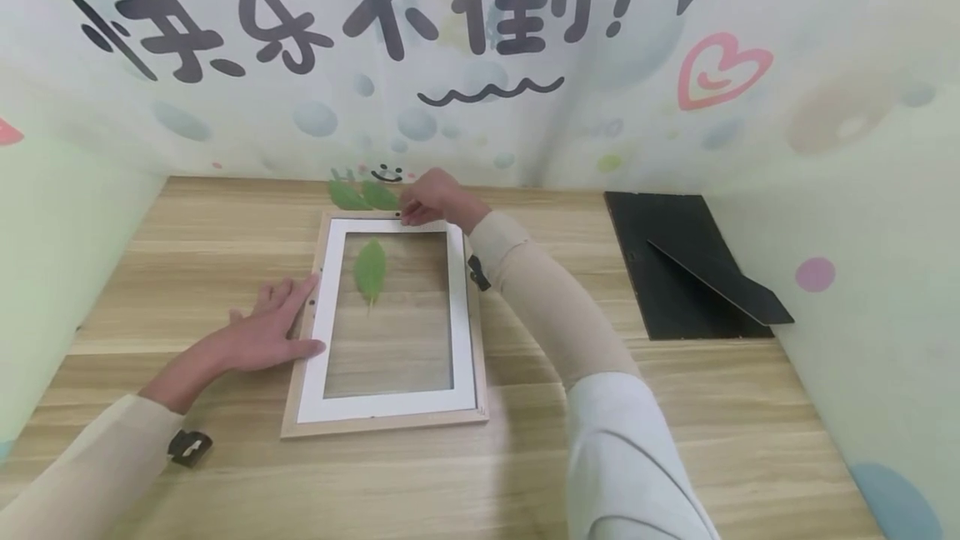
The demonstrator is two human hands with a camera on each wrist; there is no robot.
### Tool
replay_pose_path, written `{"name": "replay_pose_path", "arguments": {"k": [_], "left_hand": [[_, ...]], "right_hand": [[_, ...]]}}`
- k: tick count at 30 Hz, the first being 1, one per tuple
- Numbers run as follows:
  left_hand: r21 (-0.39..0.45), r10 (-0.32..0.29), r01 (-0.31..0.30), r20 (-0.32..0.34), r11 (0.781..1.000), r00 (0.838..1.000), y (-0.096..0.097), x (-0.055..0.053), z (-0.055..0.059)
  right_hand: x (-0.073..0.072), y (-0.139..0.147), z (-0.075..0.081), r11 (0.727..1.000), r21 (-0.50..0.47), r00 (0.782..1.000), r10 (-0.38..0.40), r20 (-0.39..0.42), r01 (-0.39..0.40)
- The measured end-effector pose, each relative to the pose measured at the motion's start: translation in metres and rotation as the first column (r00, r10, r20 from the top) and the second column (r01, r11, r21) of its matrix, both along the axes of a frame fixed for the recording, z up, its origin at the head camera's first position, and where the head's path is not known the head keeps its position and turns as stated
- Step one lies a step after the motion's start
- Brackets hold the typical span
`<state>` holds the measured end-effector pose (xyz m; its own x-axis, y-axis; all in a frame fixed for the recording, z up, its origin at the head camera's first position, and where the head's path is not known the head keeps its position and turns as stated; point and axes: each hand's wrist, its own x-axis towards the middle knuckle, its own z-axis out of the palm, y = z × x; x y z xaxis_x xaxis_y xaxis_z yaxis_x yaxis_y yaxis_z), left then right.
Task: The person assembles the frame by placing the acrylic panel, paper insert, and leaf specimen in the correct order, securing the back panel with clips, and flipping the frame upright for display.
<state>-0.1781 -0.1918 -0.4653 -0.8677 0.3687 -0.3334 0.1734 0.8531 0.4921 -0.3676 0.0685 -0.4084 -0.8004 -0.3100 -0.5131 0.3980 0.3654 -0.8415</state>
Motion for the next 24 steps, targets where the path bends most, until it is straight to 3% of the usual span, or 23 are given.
{"name": "replay_pose_path", "arguments": {"k": [16,24], "left_hand": [[0.013,0.008,-0.008,0.003,1.0,1.0,0.003,0.002,0.001],[0.01,0.011,-0.01,-0.006,1.0,1.0,0.002,0.002,0.002]], "right_hand": [[-0.027,-0.008,0.008,0.994,-0.051,0.992,-0.101,-0.077,0.097],[-0.038,-0.016,0.008,0.981,-0.08,0.982,-0.18,-0.062,0.175]]}}
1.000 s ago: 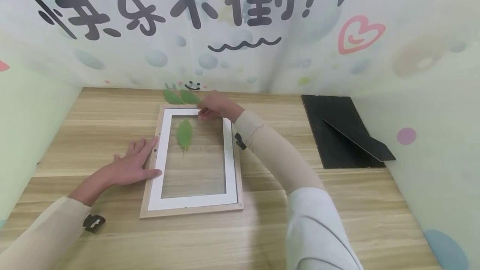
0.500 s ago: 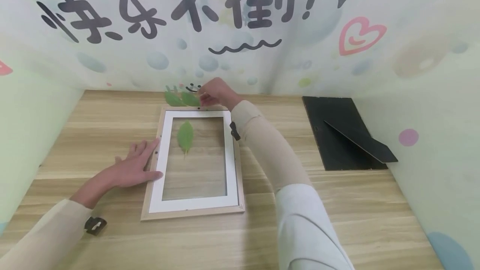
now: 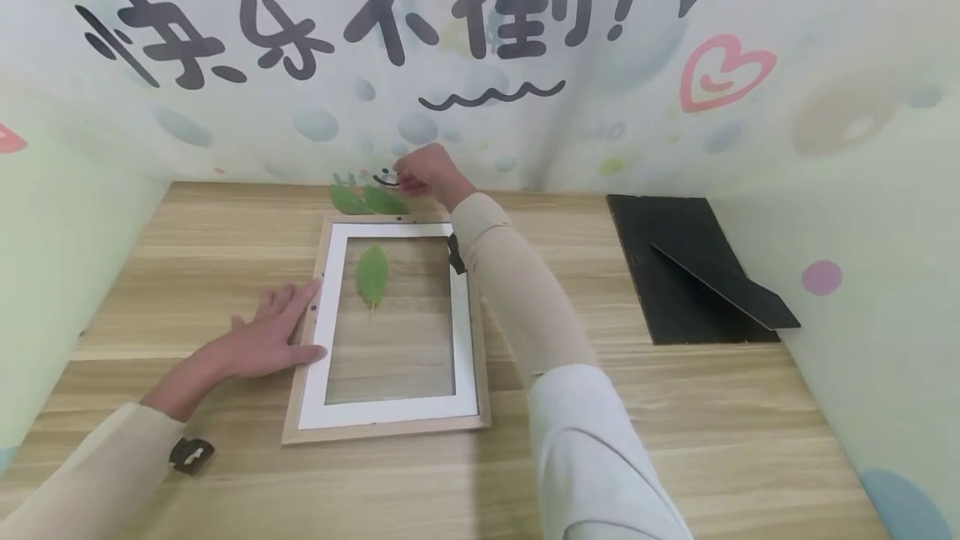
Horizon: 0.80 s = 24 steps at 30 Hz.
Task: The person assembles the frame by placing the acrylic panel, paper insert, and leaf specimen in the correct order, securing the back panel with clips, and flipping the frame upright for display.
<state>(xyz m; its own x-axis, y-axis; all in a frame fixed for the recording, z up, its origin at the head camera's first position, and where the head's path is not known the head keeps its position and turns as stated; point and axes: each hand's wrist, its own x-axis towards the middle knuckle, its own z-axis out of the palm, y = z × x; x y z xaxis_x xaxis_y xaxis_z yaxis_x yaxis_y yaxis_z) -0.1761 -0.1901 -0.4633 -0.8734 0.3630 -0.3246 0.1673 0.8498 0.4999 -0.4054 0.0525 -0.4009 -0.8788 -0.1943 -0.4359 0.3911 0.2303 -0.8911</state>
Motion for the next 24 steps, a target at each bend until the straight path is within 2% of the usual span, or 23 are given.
{"name": "replay_pose_path", "arguments": {"k": [4,13,24], "left_hand": [[0.001,0.001,-0.001,-0.003,1.0,1.0,0.001,0.0,-0.002],[-0.002,0.006,-0.006,-0.002,1.0,1.0,-0.001,0.0,-0.005],[0.009,0.006,-0.006,-0.014,1.0,1.0,-0.001,0.0,-0.003]], "right_hand": [[-0.001,-0.003,-0.003,0.999,-0.004,0.999,-0.043,0.02,0.043],[-0.008,-0.009,-0.016,0.998,-0.032,0.997,-0.052,0.052,0.053],[-0.017,-0.007,-0.027,0.996,0.009,0.991,-0.091,0.094,0.091]]}}
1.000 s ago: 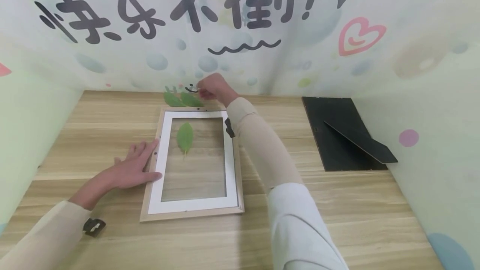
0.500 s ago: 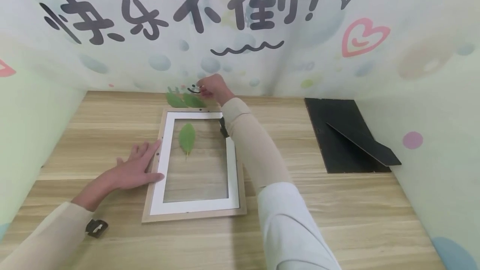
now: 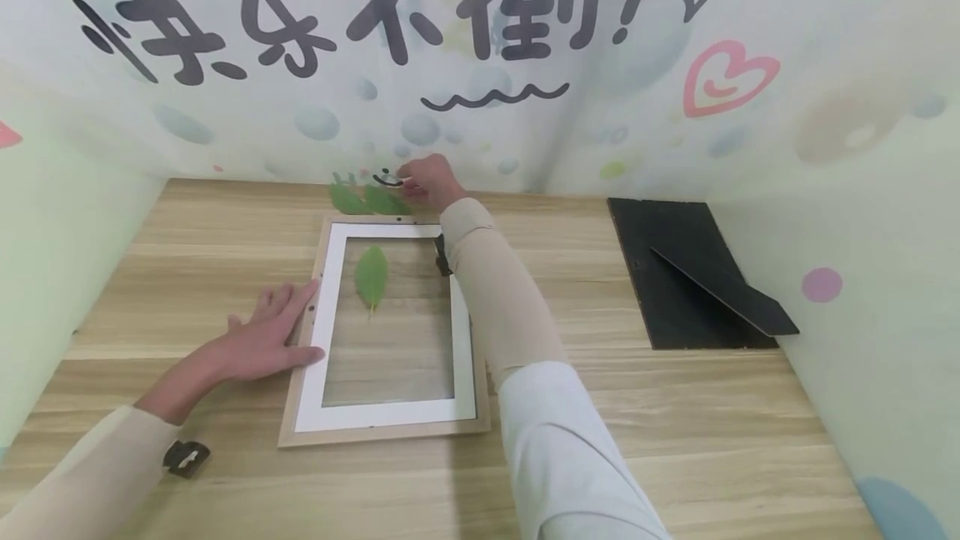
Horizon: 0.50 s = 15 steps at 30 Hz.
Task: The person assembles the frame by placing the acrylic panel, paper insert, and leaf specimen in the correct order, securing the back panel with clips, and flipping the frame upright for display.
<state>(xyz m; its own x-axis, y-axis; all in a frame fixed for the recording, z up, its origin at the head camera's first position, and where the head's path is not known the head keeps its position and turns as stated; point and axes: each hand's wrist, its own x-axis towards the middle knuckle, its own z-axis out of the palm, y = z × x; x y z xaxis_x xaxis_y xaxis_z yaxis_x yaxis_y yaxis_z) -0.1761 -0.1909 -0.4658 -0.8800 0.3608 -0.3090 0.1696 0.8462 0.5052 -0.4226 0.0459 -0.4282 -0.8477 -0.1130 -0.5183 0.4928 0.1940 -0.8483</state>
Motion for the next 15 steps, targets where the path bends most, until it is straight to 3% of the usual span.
{"name": "replay_pose_path", "arguments": {"k": [7,15], "left_hand": [[-0.004,-0.002,0.002,0.002,1.0,1.0,-0.001,0.0,0.0],[-0.005,0.002,-0.002,0.002,1.0,1.0,-0.001,0.0,0.0]], "right_hand": [[0.0,-0.002,-0.009,0.999,0.05,1.0,0.003,-0.028,-0.002],[0.003,-0.009,-0.019,0.977,0.213,0.994,0.035,-0.101,-0.012]]}}
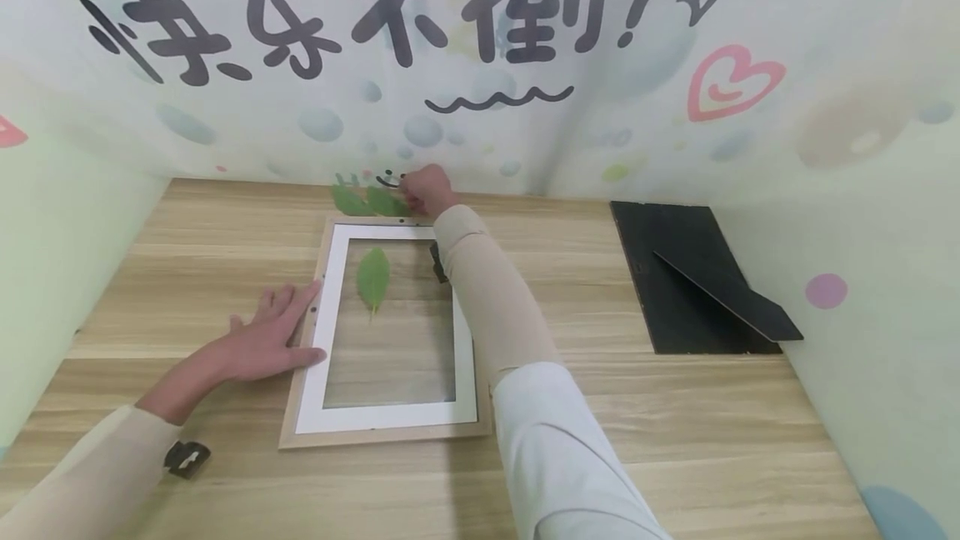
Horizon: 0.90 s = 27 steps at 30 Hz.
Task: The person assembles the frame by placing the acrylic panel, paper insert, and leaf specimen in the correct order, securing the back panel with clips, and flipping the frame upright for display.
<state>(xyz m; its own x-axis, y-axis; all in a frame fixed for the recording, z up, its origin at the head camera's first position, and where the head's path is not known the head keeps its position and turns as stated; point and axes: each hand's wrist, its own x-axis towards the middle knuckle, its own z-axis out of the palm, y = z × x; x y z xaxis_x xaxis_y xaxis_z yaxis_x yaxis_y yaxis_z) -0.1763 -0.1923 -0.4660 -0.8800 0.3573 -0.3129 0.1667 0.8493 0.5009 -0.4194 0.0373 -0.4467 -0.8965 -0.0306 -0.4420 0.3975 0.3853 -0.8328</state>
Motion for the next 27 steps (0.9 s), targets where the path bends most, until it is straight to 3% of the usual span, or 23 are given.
{"name": "replay_pose_path", "arguments": {"k": [9,18,20,27], "left_hand": [[-0.001,0.004,-0.004,-0.001,1.0,1.0,0.001,0.0,0.002],[0.0,0.009,-0.009,0.004,1.0,1.0,0.0,0.0,-0.001],[0.0,0.009,-0.009,0.005,1.0,1.0,0.0,0.0,-0.001],[-0.001,0.004,-0.004,0.003,1.0,1.0,-0.001,-0.001,-0.002]], "right_hand": [[-0.002,-0.006,-0.004,0.994,0.1,0.998,-0.057,0.035,0.054],[0.001,-0.005,-0.005,0.989,0.149,0.999,-0.004,0.05,-0.004],[0.007,-0.008,0.003,0.983,0.181,0.998,-0.001,0.055,-0.009],[0.003,-0.011,-0.002,0.958,0.277,0.997,0.064,0.033,-0.07]]}}
